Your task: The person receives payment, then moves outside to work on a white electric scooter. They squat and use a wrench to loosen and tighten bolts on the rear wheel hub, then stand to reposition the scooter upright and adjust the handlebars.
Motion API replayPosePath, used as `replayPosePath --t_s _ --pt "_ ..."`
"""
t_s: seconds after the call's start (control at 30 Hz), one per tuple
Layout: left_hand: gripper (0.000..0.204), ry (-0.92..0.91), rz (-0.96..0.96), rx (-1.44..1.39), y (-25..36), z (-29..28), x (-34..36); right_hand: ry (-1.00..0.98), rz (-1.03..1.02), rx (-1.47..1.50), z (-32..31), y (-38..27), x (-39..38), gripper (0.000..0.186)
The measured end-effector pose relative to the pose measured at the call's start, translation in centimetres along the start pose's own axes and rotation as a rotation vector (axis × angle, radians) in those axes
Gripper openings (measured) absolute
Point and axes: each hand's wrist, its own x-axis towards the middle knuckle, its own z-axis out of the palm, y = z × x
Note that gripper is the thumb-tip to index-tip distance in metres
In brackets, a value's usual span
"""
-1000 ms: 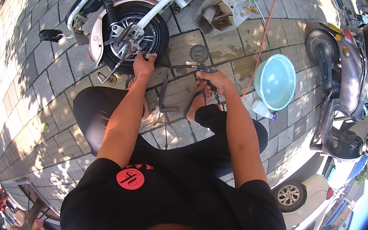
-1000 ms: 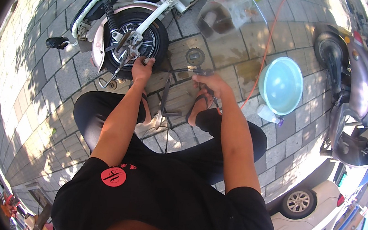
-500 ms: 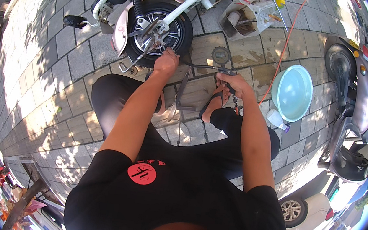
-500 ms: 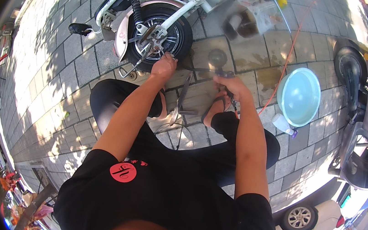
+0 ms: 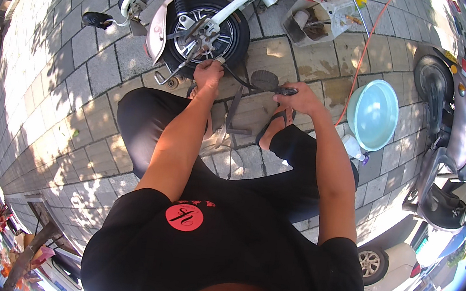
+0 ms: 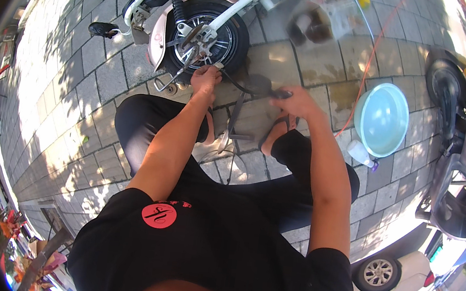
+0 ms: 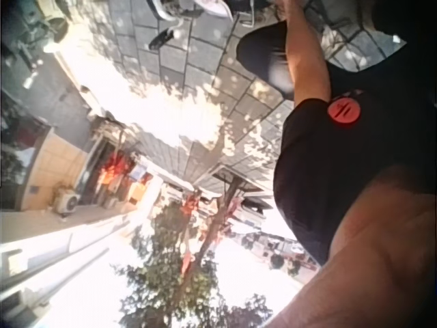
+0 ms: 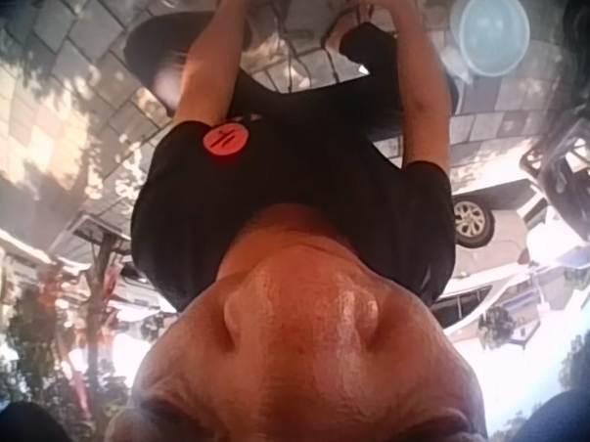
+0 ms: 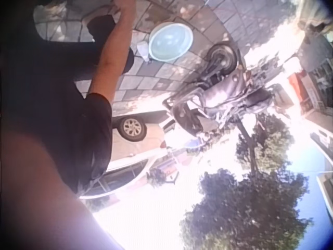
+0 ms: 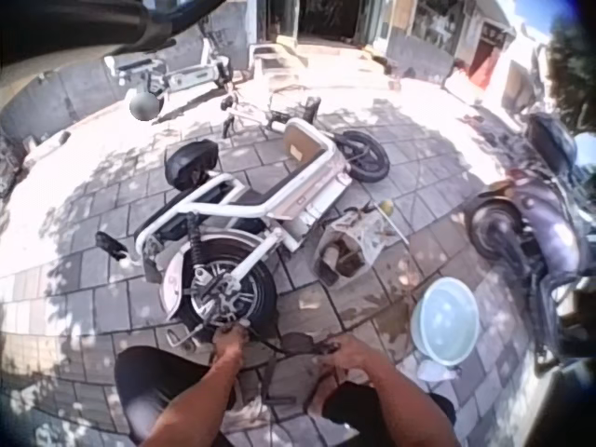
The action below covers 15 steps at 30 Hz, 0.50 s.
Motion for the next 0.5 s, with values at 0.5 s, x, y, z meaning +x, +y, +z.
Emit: replayPosePath --t_s 0.5 --pt "0.039 -0.156 -0.365 -0.03 -2.5 0.1 -3.2 0.019 0.15 -0.122 -9.9 -4.8 -4.4 0.039"
